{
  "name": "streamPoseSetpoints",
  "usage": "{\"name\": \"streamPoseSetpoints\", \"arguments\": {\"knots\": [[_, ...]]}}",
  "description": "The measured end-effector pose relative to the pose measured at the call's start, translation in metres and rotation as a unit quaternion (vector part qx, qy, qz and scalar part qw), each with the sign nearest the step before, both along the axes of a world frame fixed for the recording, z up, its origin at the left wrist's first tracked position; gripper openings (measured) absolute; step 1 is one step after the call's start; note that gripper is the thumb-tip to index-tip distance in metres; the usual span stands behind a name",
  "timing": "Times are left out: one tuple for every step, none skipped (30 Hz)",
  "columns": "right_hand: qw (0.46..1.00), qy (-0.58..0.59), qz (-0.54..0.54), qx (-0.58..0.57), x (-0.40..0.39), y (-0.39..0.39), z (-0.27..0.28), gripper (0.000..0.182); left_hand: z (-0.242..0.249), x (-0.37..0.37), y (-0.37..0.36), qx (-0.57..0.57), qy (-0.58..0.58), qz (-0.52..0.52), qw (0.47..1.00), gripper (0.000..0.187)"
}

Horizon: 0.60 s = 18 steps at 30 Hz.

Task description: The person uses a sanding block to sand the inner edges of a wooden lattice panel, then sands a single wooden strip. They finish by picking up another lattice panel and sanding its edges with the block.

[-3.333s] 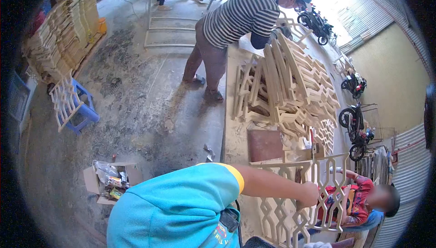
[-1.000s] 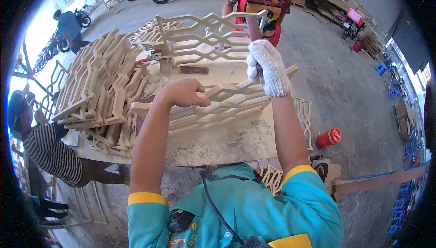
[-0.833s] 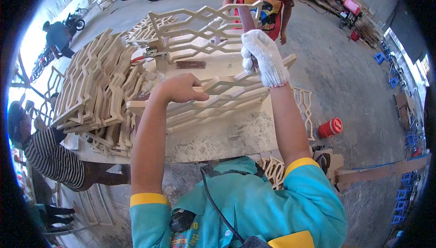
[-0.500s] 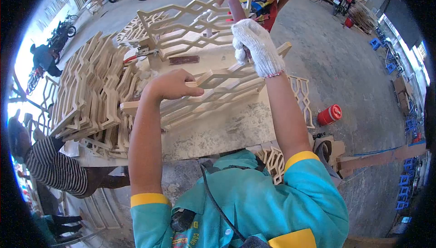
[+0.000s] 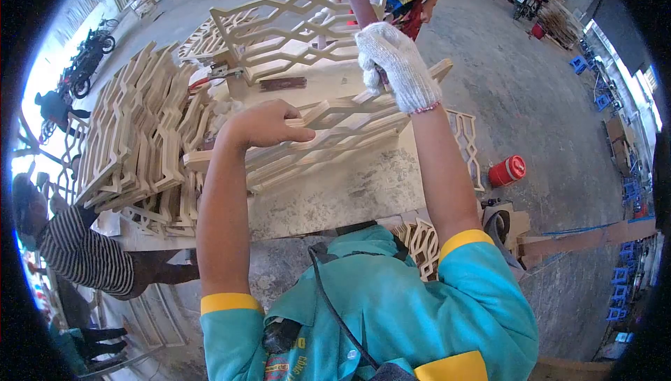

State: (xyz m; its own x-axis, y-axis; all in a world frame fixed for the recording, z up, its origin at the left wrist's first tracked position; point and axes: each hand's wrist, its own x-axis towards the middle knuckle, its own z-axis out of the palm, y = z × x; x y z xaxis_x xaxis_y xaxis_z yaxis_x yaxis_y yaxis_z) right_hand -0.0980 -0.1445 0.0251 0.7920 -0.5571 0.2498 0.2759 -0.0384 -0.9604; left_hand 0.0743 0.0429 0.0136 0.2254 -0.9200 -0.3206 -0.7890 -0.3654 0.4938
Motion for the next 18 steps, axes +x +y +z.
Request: {"name": "streamPoseSetpoints", "arguments": {"knots": [[1.000,0.001,0.000,-0.003,-0.001,0.001,0.001,0.022,0.001,-0.001,0.000,0.003,0.004,0.003,1.000,0.060],[1.000,0.003,0.000,-0.005,-0.001,0.002,0.002,0.022,0.001,-0.001,0.000,0.005,0.006,0.000,1.000,0.060],[1.000,0.006,0.001,-0.005,-0.002,0.002,0.002,0.022,-0.001,0.001,-0.001,0.007,0.009,-0.002,1.000,0.060],[1.000,0.009,0.004,-0.005,-0.003,0.002,0.003,0.022,0.000,0.001,-0.001,0.009,0.011,-0.004,1.000,0.060],[1.000,0.013,0.007,-0.005,-0.003,0.002,0.004,0.021,0.001,0.001,-0.001,0.019,0.014,0.000,1.000,0.060],[1.000,0.016,0.008,-0.005,-0.003,0.002,0.004,0.021,0.005,-0.001,-0.001,0.028,0.018,0.004,0.999,0.061],[1.000,0.020,0.009,-0.004,-0.004,0.002,0.005,0.021,0.007,-0.003,-0.001,0.038,0.022,0.009,0.999,0.061],[1.000,0.024,0.012,-0.004,-0.004,0.002,0.005,0.021,0.007,-0.004,-0.001,0.024,0.009,0.005,1.000,0.062],[1.000,0.019,0.005,-0.001,-0.004,0.002,0.005,0.021,0.007,-0.005,0.001,0.009,-0.004,0.003,1.000,0.063],[1.000,0.014,0.001,0.002,-0.004,0.002,0.005,0.022,0.007,-0.006,0.002,-0.006,-0.018,0.003,1.000,0.063],[1.000,0.009,0.000,0.004,-0.003,0.003,0.005,0.022,0.007,-0.006,0.002,0.003,-0.010,-0.013,1.000,0.064],[1.000,0.002,-0.002,0.009,-0.004,0.004,0.004,0.020,0.006,-0.005,0.000,0.011,-0.001,-0.025,1.000,0.064],[1.000,-0.004,0.004,0.012,-0.006,0.004,0.003,0.019,0.005,-0.003,0.000,0.016,0.007,-0.029,0.999,0.065],[1.000,-0.012,0.019,0.013,-0.004,0.005,0.003,0.017,0.000,-0.001,0.000,-0.003,0.000,-0.051,0.999,0.065],[1.000,-0.011,0.020,0.012,-0.003,0.006,0.003,0.016,-0.007,0.002,0.000,-0.022,-0.010,-0.065,0.998,0.065],[1.000,-0.013,0.027,0.010,-0.002,0.006,0.003,0.015,-0.011,0.005,-0.001,-0.018,0.005,-0.077,0.997,0.064],[1.000,-0.013,0.023,-0.009,-0.001,0.007,0.002,0.014,-0.024,0.010,-0.008,-0.008,-0.013,-0.080,0.997,0.062],[1.000,0.007,0.005,-0.004,-0.002,0.008,0.003,0.012,-0.030,0.008,-0.008,-0.042,-0.008,-0.083,0.996,0.060]]}}
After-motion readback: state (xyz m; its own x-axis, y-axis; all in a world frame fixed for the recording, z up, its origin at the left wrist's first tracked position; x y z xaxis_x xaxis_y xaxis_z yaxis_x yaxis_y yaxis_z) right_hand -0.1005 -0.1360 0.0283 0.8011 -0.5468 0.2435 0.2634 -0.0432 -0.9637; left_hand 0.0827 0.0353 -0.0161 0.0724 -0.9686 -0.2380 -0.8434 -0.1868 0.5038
